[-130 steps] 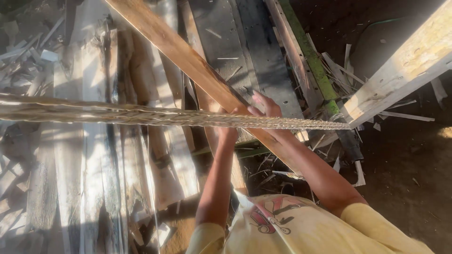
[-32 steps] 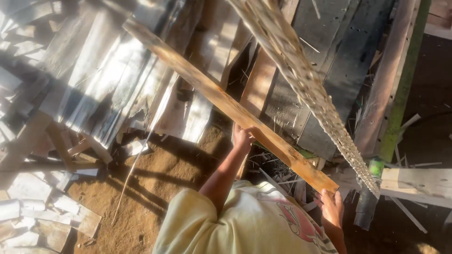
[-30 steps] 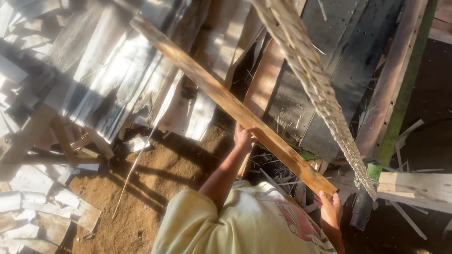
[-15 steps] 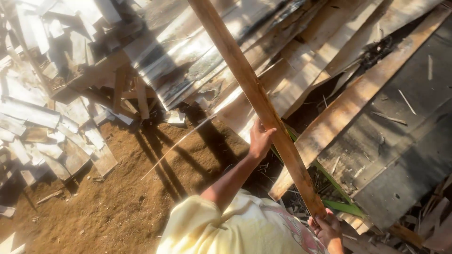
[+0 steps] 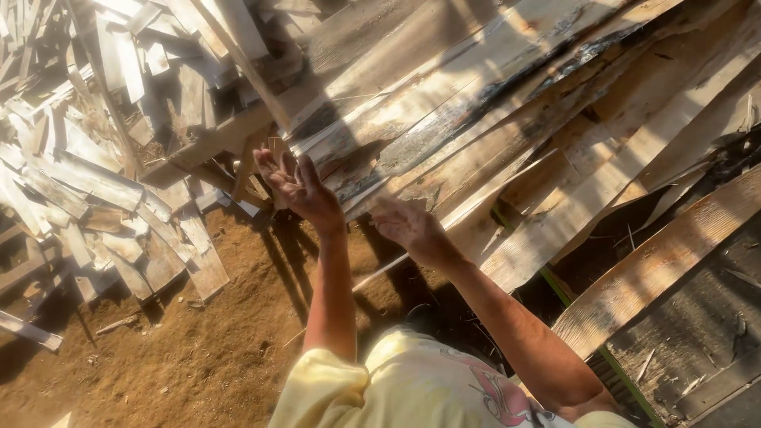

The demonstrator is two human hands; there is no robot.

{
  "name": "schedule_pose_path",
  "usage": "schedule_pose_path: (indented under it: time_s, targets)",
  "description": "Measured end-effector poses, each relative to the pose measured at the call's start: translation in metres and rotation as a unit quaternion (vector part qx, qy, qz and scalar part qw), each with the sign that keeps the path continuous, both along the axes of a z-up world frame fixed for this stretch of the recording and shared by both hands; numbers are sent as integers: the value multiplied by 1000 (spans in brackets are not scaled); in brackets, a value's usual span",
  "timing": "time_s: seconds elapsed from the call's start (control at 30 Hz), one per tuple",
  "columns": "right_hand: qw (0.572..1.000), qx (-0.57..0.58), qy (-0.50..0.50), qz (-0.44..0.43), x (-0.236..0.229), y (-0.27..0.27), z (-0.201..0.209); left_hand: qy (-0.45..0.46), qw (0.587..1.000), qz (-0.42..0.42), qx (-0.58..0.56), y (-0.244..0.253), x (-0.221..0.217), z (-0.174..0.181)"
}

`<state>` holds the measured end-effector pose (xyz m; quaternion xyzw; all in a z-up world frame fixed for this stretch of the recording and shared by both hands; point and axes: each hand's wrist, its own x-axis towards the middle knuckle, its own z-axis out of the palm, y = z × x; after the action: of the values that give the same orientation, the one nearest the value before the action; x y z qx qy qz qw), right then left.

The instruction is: Sorting through a pile of wood strips and feeding them into a planing machine.

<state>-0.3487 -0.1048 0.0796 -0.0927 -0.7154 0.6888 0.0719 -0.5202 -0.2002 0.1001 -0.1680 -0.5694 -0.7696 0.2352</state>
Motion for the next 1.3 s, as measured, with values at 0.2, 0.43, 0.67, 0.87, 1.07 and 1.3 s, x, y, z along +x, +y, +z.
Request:
schedule_pose_path:
  time_s: [0.2,0.43,0.67,0.87,1.07,1.3]
  targets:
    - [968,100,-222,-67,109,15,-70,-153,954,-176,-188,27,74,-98]
    - [888,179,-154,-395,250,8,-138,-14,793,-458,-401,76,191,-132]
    - [710,342,-221,-575,318,-45,-147,72,615,-608,-498,83,277,-127]
    - [710,286,-288,-575,347,-70,-184,78,575,-623,-524,79,311,-163]
    - [745,260,-268,-553,350,-73,-219,-9,537,-660,-525,86,323,-234]
    - [757,258,-374,-469,330,-63,-181,-148,515,-720,-441,103,340,-286]
